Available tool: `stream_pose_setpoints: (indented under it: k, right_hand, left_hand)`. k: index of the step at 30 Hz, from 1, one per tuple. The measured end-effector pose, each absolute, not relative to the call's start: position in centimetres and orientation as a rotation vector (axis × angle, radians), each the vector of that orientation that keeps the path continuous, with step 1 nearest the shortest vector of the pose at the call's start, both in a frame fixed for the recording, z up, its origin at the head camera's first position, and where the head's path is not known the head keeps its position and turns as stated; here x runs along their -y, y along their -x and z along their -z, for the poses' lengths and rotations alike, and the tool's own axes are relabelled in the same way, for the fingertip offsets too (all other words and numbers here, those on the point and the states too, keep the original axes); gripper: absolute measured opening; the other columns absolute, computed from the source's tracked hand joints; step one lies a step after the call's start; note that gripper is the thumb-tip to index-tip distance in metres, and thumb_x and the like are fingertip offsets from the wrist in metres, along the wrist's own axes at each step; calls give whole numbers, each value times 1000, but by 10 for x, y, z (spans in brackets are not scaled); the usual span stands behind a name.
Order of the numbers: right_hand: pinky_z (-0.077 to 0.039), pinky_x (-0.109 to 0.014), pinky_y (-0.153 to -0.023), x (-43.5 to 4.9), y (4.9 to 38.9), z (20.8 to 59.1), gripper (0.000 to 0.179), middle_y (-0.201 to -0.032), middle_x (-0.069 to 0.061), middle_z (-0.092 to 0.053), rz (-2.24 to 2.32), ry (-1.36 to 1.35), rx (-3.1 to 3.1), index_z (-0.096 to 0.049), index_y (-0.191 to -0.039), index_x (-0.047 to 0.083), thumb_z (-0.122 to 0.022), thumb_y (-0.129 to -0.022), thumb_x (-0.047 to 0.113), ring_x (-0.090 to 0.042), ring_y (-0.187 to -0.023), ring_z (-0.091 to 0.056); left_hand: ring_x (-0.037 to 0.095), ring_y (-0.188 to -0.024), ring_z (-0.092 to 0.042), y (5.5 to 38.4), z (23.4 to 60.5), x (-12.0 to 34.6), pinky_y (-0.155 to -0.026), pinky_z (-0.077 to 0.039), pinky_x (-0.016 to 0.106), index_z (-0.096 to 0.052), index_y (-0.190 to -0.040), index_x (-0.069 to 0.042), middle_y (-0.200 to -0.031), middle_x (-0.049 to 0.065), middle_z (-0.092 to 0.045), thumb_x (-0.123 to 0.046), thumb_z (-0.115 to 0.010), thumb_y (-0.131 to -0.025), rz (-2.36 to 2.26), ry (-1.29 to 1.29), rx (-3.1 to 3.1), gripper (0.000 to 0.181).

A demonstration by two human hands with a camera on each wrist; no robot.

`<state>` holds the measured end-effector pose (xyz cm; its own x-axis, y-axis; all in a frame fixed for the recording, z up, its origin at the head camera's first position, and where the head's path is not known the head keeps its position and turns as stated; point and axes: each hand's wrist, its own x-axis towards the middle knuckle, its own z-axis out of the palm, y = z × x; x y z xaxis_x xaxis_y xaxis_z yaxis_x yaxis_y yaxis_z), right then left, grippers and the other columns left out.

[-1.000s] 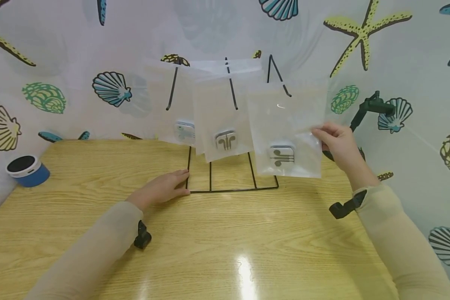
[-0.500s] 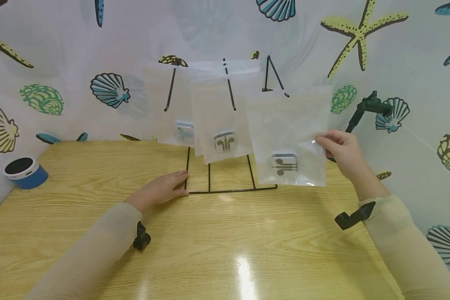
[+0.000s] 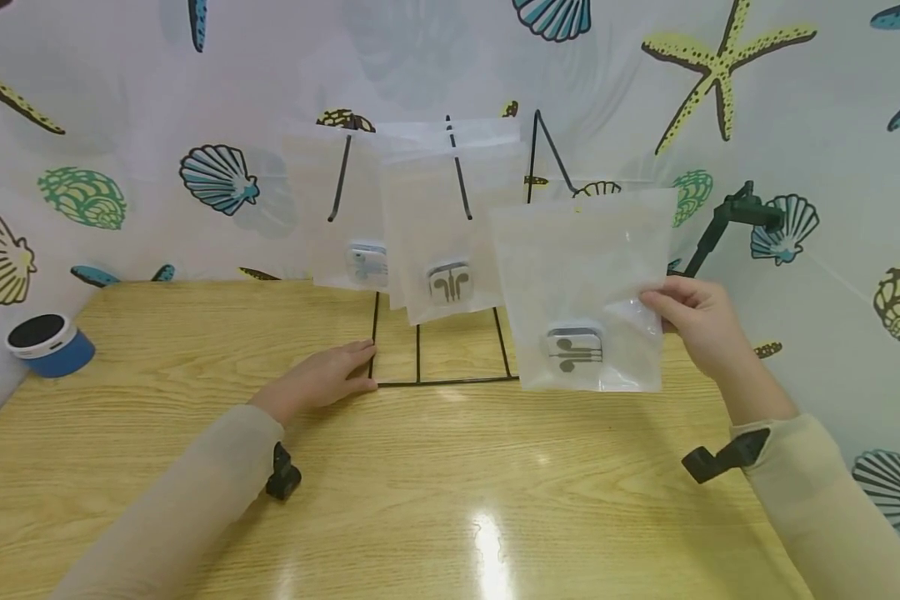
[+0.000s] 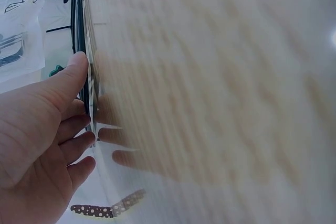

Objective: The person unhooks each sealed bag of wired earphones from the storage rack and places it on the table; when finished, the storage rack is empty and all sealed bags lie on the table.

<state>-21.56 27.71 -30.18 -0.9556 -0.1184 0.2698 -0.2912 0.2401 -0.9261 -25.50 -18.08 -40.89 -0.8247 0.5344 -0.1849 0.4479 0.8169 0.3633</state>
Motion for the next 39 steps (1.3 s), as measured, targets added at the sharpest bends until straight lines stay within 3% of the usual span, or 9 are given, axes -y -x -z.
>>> stream_pose_setpoints:
  k: [10,17,32,39]
  right_hand:
    - [-53,-20,-67,-294,197,318,12,-94,4,-64,-1809,-348,2422,-71,-97,17,-60,-92,15,-10,-79,-61]
    - [-51,-19,-60,-312,189,333,21,-88,1,-62,-2088,-384,2248,-72,-88,15,-56,-91,1,-9,-72,-60]
    - [-49,-18,-57,-359,178,354,25,-85,3,-63,-2180,-276,2259,-72,-91,17,-53,-93,2,-7,-70,-58]
    - [-51,-19,-61,-384,176,356,26,-90,4,-60,-2253,-227,2219,-72,-93,15,-50,-94,1,-7,-74,-59]
  left_hand:
    - [38,-132,-23,254,408,180,-104,-25,51,-24,-144,2,-146,23,-22,-33,-53,-94,-451,-752,-2724,67]
    - [38,-131,-25,255,408,180,-103,-26,50,-26,-143,3,-146,23,-23,-33,-53,-94,-448,-771,-2744,66]
    - [38,-131,-26,256,408,180,-103,-27,50,-27,-142,4,-145,24,-24,-32,-54,-94,-451,-786,-2752,66]
    - [38,-132,-24,256,409,180,-104,-25,50,-26,-143,4,-146,24,-23,-32,-53,-94,-452,-796,-2742,66]
